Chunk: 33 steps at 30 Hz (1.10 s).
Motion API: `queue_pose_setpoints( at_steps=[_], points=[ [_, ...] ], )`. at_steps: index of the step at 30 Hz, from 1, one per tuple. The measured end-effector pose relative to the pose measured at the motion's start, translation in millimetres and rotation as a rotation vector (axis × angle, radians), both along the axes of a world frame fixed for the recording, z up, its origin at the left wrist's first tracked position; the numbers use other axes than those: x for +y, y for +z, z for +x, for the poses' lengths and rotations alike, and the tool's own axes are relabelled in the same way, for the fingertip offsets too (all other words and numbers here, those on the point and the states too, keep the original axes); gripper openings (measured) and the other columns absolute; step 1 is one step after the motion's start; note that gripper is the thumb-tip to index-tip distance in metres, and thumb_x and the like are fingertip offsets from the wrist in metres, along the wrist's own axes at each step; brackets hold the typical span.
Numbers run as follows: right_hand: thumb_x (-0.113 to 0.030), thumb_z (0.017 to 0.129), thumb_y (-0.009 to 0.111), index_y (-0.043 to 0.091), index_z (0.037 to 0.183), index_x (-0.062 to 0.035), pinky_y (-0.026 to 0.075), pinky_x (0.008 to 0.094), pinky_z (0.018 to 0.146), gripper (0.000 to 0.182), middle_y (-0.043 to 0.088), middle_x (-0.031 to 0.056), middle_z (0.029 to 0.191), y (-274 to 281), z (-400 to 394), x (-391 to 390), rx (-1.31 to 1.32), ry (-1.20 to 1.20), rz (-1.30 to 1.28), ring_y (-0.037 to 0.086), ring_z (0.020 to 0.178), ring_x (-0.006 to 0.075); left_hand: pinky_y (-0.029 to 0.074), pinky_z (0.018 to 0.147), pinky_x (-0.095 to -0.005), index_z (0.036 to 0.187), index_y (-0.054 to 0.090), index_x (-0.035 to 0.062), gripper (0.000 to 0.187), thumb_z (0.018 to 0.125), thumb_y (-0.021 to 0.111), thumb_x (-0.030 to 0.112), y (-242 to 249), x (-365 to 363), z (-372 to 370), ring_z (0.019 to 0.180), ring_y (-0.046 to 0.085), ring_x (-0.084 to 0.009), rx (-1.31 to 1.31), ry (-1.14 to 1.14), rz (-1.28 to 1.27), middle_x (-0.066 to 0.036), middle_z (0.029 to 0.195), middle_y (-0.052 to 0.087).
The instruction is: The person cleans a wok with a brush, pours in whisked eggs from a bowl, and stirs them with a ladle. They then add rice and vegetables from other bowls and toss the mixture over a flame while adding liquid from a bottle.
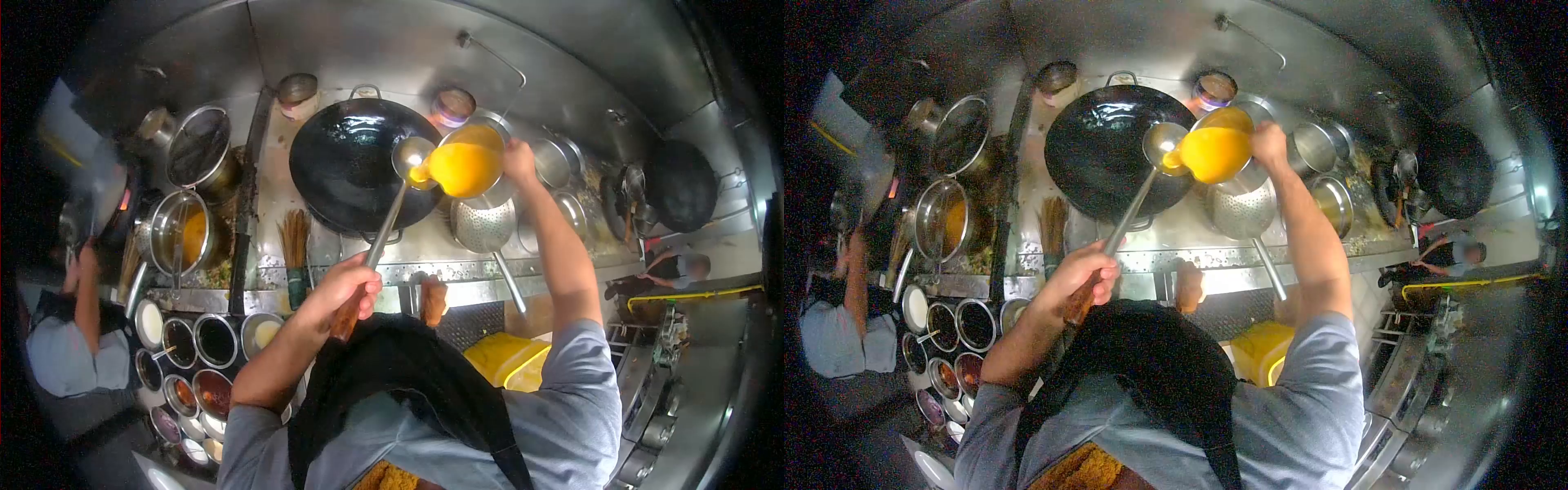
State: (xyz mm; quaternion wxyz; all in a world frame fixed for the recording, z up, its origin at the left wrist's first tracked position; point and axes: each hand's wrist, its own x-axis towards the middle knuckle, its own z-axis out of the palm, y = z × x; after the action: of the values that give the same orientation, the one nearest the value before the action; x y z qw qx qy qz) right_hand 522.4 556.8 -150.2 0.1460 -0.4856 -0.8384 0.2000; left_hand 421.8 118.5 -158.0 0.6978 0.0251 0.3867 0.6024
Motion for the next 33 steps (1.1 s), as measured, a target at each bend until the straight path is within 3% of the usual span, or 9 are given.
queue_pose_setpoints(
  at_steps=[4, 7, 10, 13, 21, 25, 33],
  points=[
    [-0.017, 0.073, 0.070, 0.064, 0.082, 0.0017, 0.053, 0.0387, 0.054, 0.022, 0.068, 0.0185, 0.073, -2, -12, 7, 0.012, -0.007, -0.004, 0.068, 0.058, 0.0254, 0.039, 0.037, -0.0261, 0.125, 0.047, 0.0133, 0.033, 0.093, 0.049, 0.009, -3, 0, -13, 0.044, 0.045, -0.0089, -0.046, -0.005, 0.008, 0.002, 0.068, 0.046],
    [-0.015, 0.072, 0.070, 0.063, 0.079, 0.0017, 0.052, 0.0390, 0.051, 0.020, 0.066, 0.0173, 0.066, 2, -19, 3, 0.107, 0.039, 0.140, 0.066, 0.053, 0.0250, 0.039, 0.041, -0.0271, 0.117, 0.047, 0.0131, 0.028, 0.090, 0.047, 0.007, -1, -2, -19, 0.047, 0.046, -0.0094, -0.122, 0.000, 0.027, 0.001, 0.067, 0.048],
    [-0.014, 0.072, 0.069, 0.062, 0.078, 0.0018, 0.052, 0.0395, 0.049, 0.018, 0.066, 0.0181, 0.066, 19, -27, -2, -0.044, 0.033, 0.015, 0.065, 0.051, 0.0255, 0.040, 0.041, -0.0268, 0.118, 0.048, 0.0140, 0.028, 0.091, 0.047, 0.007, -1, -3, -23, 0.048, 0.046, -0.0090, -0.148, 0.011, 0.030, 0.001, 0.068, 0.048],
    [-0.024, 0.072, 0.074, 0.062, 0.076, -0.0003, 0.050, 0.0387, 0.052, 0.027, 0.062, 0.0131, 0.061, 20, -31, 7, -0.031, 0.076, 0.040, 0.063, 0.054, 0.0238, 0.040, 0.041, -0.0266, 0.118, 0.048, 0.0137, 0.028, 0.091, 0.047, 0.008, -2, -5, -27, 0.048, 0.046, -0.0089, -0.156, 0.019, 0.030, 0.001, 0.068, 0.048],
    [-0.013, 0.075, 0.068, 0.061, 0.076, -0.0004, 0.045, 0.0370, 0.043, 0.014, 0.061, 0.0116, 0.060, 28, -46, 4, -0.033, 0.113, 0.023, 0.059, 0.046, 0.0211, 0.038, 0.041, -0.0260, 0.116, 0.050, 0.0113, 0.025, 0.091, 0.048, 0.008, -17, -8, -33, 0.049, 0.047, -0.0083, -0.249, 0.037, 0.018, 0.002, 0.069, 0.049],
    [-0.013, 0.073, 0.066, 0.059, 0.071, -0.0011, 0.048, 0.0369, 0.042, 0.014, 0.061, 0.0129, 0.058, 30, -52, 5, -0.015, 0.112, -0.038, 0.060, 0.043, 0.0216, 0.037, 0.040, -0.0255, 0.115, 0.050, 0.0116, 0.024, 0.091, 0.048, 0.009, -19, -9, -35, 0.050, 0.047, -0.0077, -0.272, 0.062, 0.028, 0.002, 0.069, 0.050],
    [-0.011, 0.073, 0.068, 0.058, 0.067, -0.0028, 0.042, 0.0344, 0.036, 0.014, 0.059, 0.0082, 0.056, 45, -67, 1, 0.125, 0.085, -0.125, 0.055, 0.039, 0.0167, 0.037, 0.040, -0.0247, 0.111, 0.049, 0.0118, 0.020, 0.092, 0.050, 0.012, -27, -8, -54, 0.049, 0.046, -0.0067, -0.356, 0.092, 0.027, 0.003, 0.068, 0.049]
  ],
)
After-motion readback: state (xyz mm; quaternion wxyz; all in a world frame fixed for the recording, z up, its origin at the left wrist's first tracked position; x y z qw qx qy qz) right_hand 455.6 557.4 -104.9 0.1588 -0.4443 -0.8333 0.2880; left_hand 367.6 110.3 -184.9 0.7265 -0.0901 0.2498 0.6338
